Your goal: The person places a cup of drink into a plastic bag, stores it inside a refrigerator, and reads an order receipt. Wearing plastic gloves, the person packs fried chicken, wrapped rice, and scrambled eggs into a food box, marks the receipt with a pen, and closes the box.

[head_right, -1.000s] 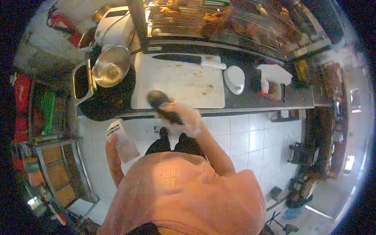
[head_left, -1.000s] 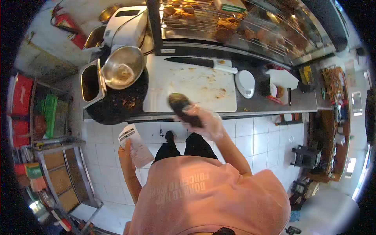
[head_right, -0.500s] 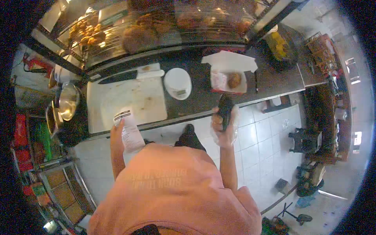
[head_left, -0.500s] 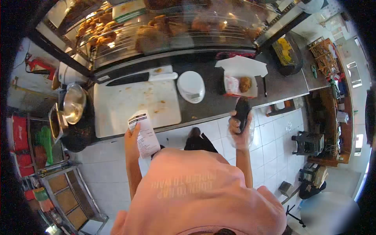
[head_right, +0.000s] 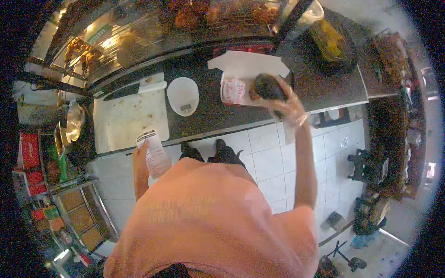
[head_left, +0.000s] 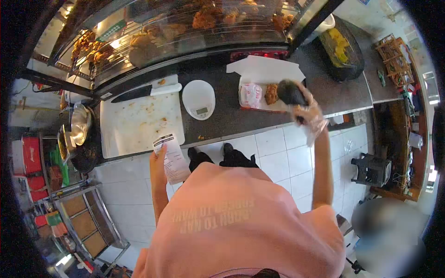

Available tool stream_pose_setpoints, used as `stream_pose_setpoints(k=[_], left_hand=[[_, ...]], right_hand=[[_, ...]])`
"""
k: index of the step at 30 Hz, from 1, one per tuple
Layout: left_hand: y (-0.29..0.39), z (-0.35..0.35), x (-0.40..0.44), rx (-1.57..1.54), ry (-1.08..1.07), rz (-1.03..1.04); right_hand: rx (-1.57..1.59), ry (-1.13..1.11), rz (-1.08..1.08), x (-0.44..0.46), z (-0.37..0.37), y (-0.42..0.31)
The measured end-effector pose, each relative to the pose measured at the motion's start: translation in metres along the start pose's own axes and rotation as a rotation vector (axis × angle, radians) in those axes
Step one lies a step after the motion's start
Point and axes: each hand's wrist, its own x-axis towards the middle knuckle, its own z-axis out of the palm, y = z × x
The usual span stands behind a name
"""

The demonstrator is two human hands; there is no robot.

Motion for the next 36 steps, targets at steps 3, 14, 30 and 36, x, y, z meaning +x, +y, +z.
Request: stream_pose_setpoints(k=[3, 14, 30, 36], left_hand=[[-0.017, -0.01, 0.003, 0.01, -0.078, -0.042], [-0.03, -0.009, -0.025, 0.034, -0.026, -0.041], [-0.047, -0.032, -0.045, -0.213, 0.031, -0.032], [-0.043, -0.039, -0.049, -0.185, 0.129, -0.079]], right_hand=[[0.068, -0.227, -0.18, 0.022, -0.029, -0.023], [-1.596, -0.008, -0.208, 0.073, 0.018, 0.047], [-1.461, 0.048, -0.117, 0.047, 0.05, -0.063], [-0.491, 0.215, -0.03, 0.091, -0.027, 0.077]])
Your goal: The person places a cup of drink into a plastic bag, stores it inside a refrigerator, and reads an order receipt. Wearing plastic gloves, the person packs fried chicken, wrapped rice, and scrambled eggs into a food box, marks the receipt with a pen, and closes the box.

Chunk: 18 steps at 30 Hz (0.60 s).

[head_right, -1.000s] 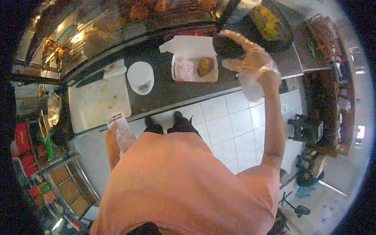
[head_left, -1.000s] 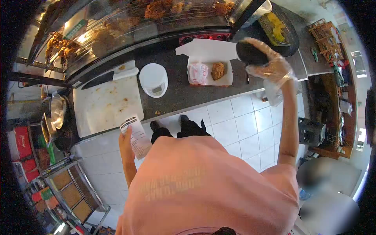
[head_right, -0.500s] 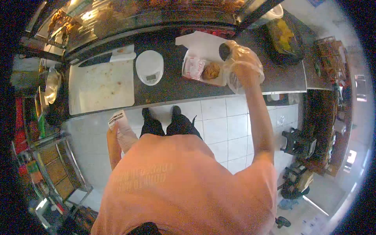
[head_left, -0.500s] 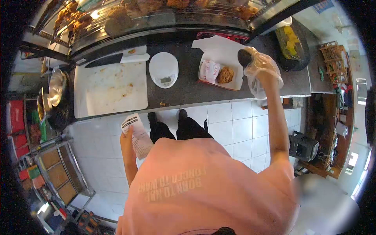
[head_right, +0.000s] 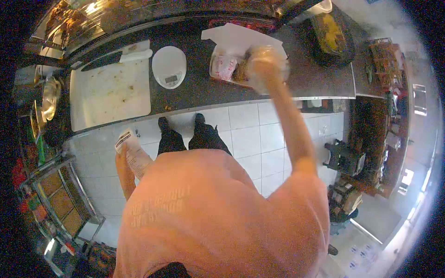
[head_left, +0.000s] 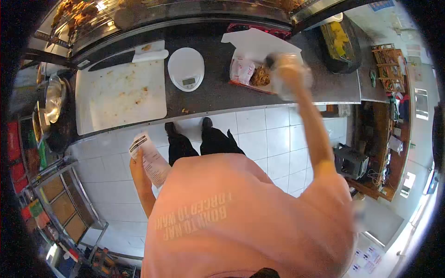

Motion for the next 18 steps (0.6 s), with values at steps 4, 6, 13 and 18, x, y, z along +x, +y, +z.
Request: stream_pose_setpoints(k=[4, 6, 13, 18], left_hand=[[-0.005, -0.008, 0.002, -0.019, 0.058, 0.003], [-0.005, -0.011, 0.003, -0.009, 0.021, -0.022], [-0.002, 0.0, 0.006, -0.007, -0.016, -0.036], [0.004, 0.011, 0.018, 0.034, -0.084, -0.039]], right_hand=[[-1.247, -0.335, -0.001, 0.01, 0.05, -0.039], [-1.186, -0.395, -0.053, 0.035, 0.025, -0.031], [-0.743, -0.22, -0.381, -0.011, 0.005, 0.001], [-1.097, -0.446, 0.023, 0.038, 0.005, 0.011]])
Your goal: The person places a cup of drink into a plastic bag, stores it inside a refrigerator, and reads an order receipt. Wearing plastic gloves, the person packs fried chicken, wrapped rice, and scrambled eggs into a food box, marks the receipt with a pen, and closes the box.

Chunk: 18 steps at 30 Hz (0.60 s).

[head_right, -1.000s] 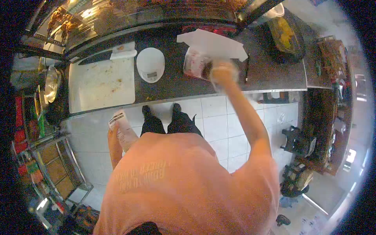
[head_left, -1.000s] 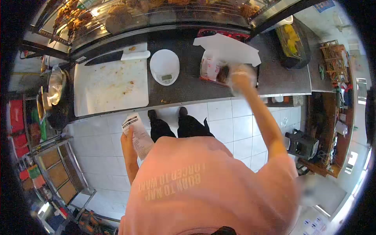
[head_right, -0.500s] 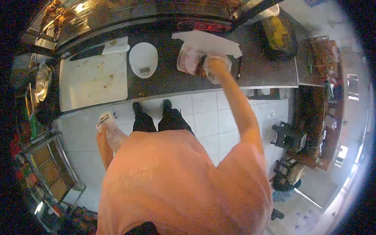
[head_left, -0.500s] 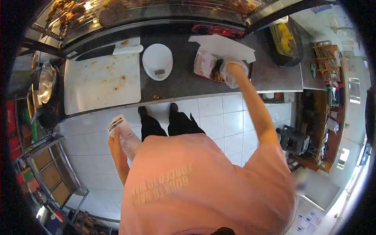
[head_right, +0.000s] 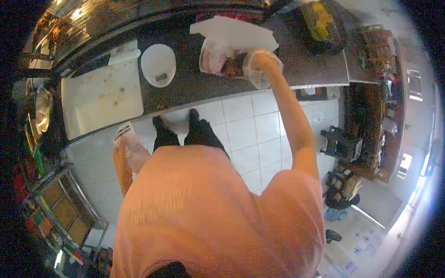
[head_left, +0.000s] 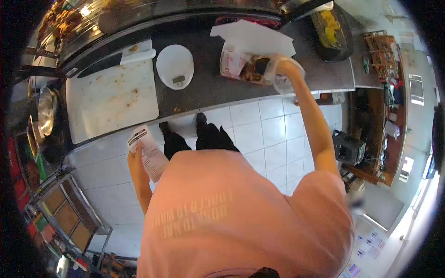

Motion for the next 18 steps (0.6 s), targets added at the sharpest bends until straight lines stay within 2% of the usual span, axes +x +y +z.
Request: stream_pose_setpoints(k=[1, 2, 4, 5, 7, 10, 12, 14, 16, 18], left_hand=[[-0.001, 0.006, 0.005, -0.019, -0.017, 0.008], [0.001, 0.01, 0.004, -0.024, 0.003, -0.001], [0.009, 0.016, -0.001, -0.015, 0.034, -0.023], [0.008, 0.015, 0.0, -0.004, 0.025, -0.029], [0.002, 0.012, 0.003, 0.008, 0.001, -0.036], [0.001, 0.008, 0.0, 0.111, 0.023, 0.003], [-0.005, 0.003, 0.003, 0.033, 0.027, -0.037], [-0.01, 0.001, 0.002, -0.007, 0.027, -0.07], [-0.008, -0.001, 0.002, 0.006, 0.006, -0.083], [-0.008, 0.002, 0.004, 0.037, 0.031, -0.11]], right_hand=[[0.044, -0.005, 0.023, -0.001, -0.017, 0.004], [0.203, 0.087, -0.005, -0.052, -0.064, -0.016], [0.751, 0.184, -0.149, -0.073, -0.062, -0.014], [1.128, 0.199, -0.274, -0.059, -0.028, 0.009], [1.249, 0.181, -0.347, -0.048, -0.015, 0.019], [0.488, 0.088, -0.202, -0.017, -0.029, -0.002], [-0.014, 0.004, -0.085, -0.008, -0.03, -0.013], [0.244, 0.1, -0.037, -0.053, -0.077, -0.03], [0.334, 0.179, -0.002, -0.079, -0.088, -0.035], [0.222, 0.26, -0.012, -0.082, -0.092, -0.029]])
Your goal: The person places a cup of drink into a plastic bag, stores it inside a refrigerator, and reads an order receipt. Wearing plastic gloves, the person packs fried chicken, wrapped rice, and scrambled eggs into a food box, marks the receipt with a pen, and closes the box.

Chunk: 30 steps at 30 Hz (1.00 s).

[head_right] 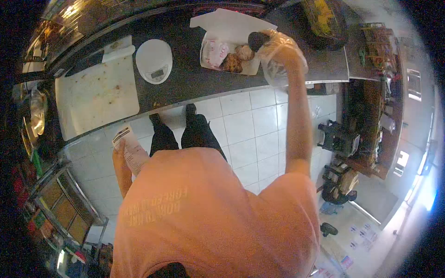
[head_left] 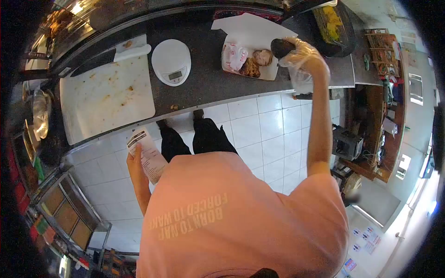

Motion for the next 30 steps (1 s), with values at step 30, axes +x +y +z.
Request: stream_pose_setpoints(k=[30], left_hand=[[0.002, 0.005, 0.005, -0.06, -0.055, 0.029]], right_hand=[[-0.364, -0.25, -0.124, 0.078, 0.093, 0.069]])
